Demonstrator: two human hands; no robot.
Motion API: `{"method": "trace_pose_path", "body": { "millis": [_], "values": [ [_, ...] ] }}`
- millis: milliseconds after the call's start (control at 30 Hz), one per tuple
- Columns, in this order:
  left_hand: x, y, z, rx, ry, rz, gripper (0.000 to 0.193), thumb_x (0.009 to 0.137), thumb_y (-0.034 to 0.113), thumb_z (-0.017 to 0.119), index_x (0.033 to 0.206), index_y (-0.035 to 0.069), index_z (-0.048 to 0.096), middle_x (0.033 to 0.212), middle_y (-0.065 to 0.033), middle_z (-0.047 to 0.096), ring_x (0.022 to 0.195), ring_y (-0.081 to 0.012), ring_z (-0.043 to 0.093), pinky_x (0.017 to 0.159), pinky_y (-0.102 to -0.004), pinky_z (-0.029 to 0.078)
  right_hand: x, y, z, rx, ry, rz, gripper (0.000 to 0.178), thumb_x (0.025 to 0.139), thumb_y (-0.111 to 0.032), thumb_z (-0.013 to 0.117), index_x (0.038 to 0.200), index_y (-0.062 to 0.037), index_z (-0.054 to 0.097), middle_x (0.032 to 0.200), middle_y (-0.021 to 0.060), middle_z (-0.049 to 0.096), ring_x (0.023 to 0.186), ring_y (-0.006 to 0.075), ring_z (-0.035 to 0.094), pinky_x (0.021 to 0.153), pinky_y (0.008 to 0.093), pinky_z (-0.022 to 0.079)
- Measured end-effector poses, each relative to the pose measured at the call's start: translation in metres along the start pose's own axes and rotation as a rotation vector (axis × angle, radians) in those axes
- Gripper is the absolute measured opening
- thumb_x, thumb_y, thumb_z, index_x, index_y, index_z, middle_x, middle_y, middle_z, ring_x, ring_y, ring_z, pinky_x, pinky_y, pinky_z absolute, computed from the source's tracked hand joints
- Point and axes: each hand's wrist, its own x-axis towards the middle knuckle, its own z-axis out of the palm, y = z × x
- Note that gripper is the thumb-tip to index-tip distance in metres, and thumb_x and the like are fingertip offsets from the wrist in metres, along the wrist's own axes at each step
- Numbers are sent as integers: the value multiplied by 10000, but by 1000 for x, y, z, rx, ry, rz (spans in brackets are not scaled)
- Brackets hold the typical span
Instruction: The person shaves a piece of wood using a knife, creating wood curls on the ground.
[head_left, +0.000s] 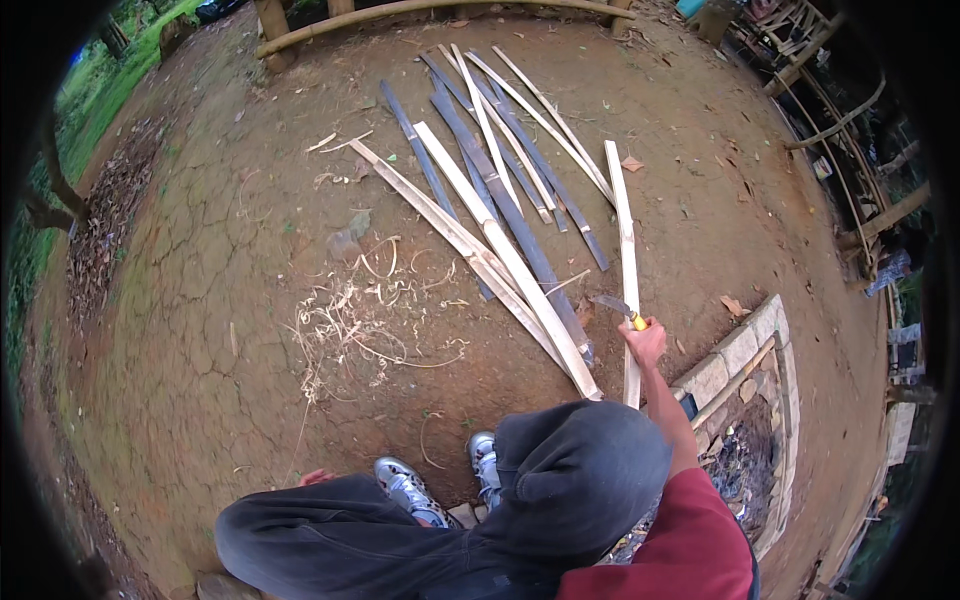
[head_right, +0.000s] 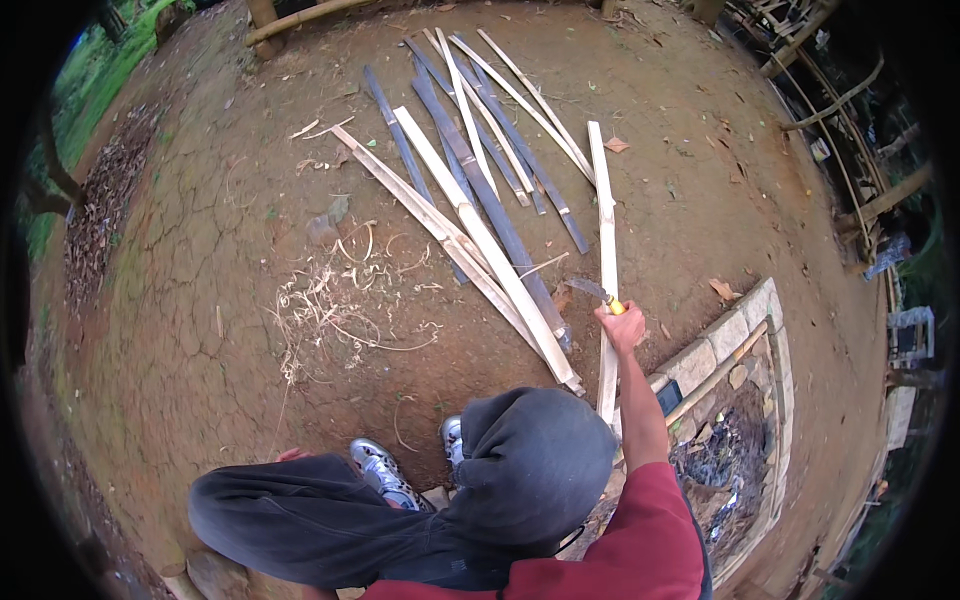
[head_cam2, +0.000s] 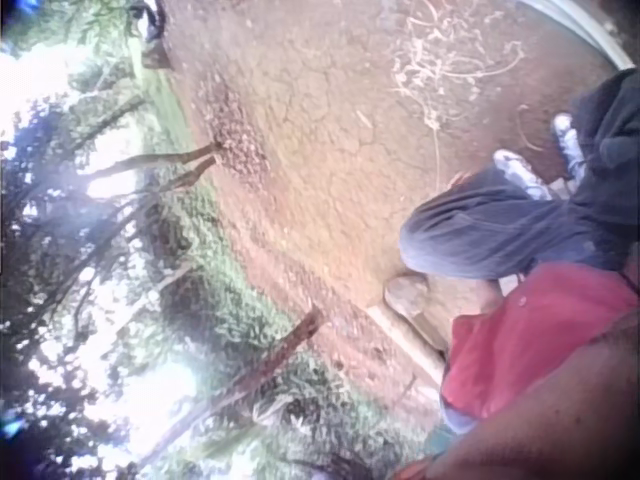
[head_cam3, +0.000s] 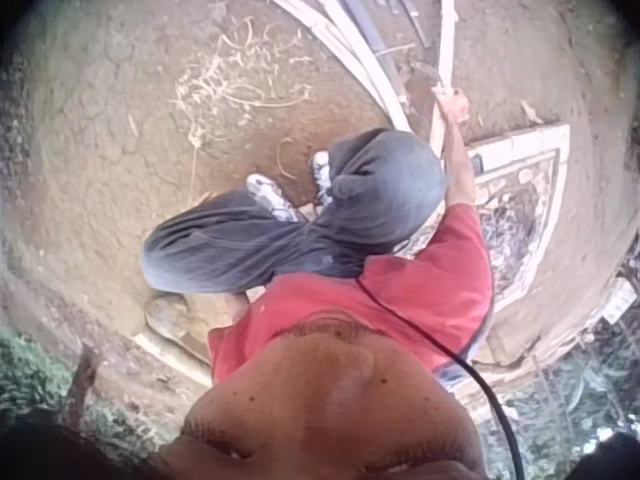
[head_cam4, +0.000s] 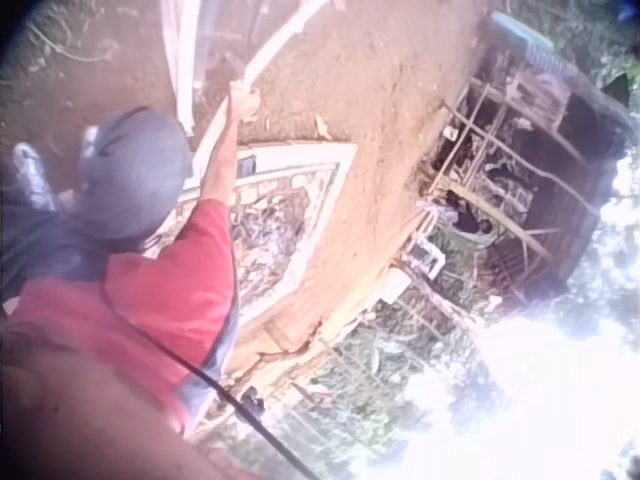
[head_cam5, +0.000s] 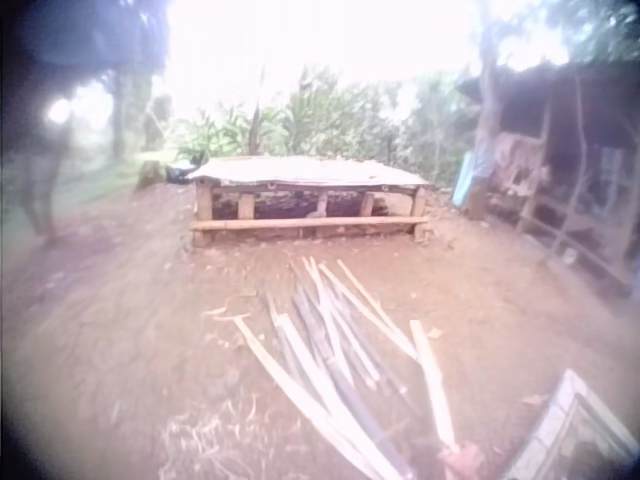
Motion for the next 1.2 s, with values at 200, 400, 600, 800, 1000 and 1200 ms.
{"method": "trace_pose_path", "body": {
  "millis": [200, 400, 600, 800, 1000, 1200],
  "values": [
    [-14, 0, 10, 15, 48, -45, 296, 960, 234, 499, 1165, 29, 558, 894, -118, 649, 859, -204, 640, 753, -339, 527, 36, -4, 14, 37, -101, -186, 481, 509, -388, 776, 764, -6, 634, 689, 168, 655, 668, 300, 657, 652, 397, 513],
    [-22, 1, 15, 24, 74, -89, 295, 960, 230, 499, 1167, 29, 555, 900, -121, 650, 863, -209, 642, 756, -342, 528, 59, -28, 41, 64, -186, -250, 483, 530, -405, 770, 783, -13, 643, 696, 155, 657, 673, 271, 658, 660, 390, 512],
    [-26, 5, 19, 25, 84, -134, 293, 960, 226, 499, 1170, 28, 552, 906, -125, 650, 867, -214, 643, 760, -346, 530, 87, -47, 68, 71, -175, -196, 471, 618, -444, 770, 867, -49, 708, 724, 145, 677, 706, 257, 671, 661, 381, 510],
    [-25, 9, 18, 17, 90, -167, 292, 960, 221, 498, 1172, 27, 549, 912, -128, 651, 871, -219, 645, 763, -349, 532, 85, -72, 81, 448, -365, -214, 395, 867, -425, 613, 864, -32, 646, 608, 44, 616, 536, 157, 569, 532, 341, 456],
    [-24, 6, 16, 0, 93, -191, 291, 960, 217, 498, 1174, 26, 547, 918, -132, 652, 875, -224, 647, 766, -352, 533, 27, -101, 102, 730, -744, -99, 260, 916, -286, 580, 926, -26, 573, 593, 1, 565, 501, 61, 459, 459, 257, 362],
    [-26, 5, 13, -13, 101, -189, 290, 960, 212, 497, 1176, 25, 544, 923, -135, 652, 879, -229, 648, 769, -355, 535, -5, -150, 107, 414, -639, -332, 278, 784, -225, 651, 894, 30, 638, 714, 136, 647, 664, 180, 618, 607, 358, 469]
  ]
}}
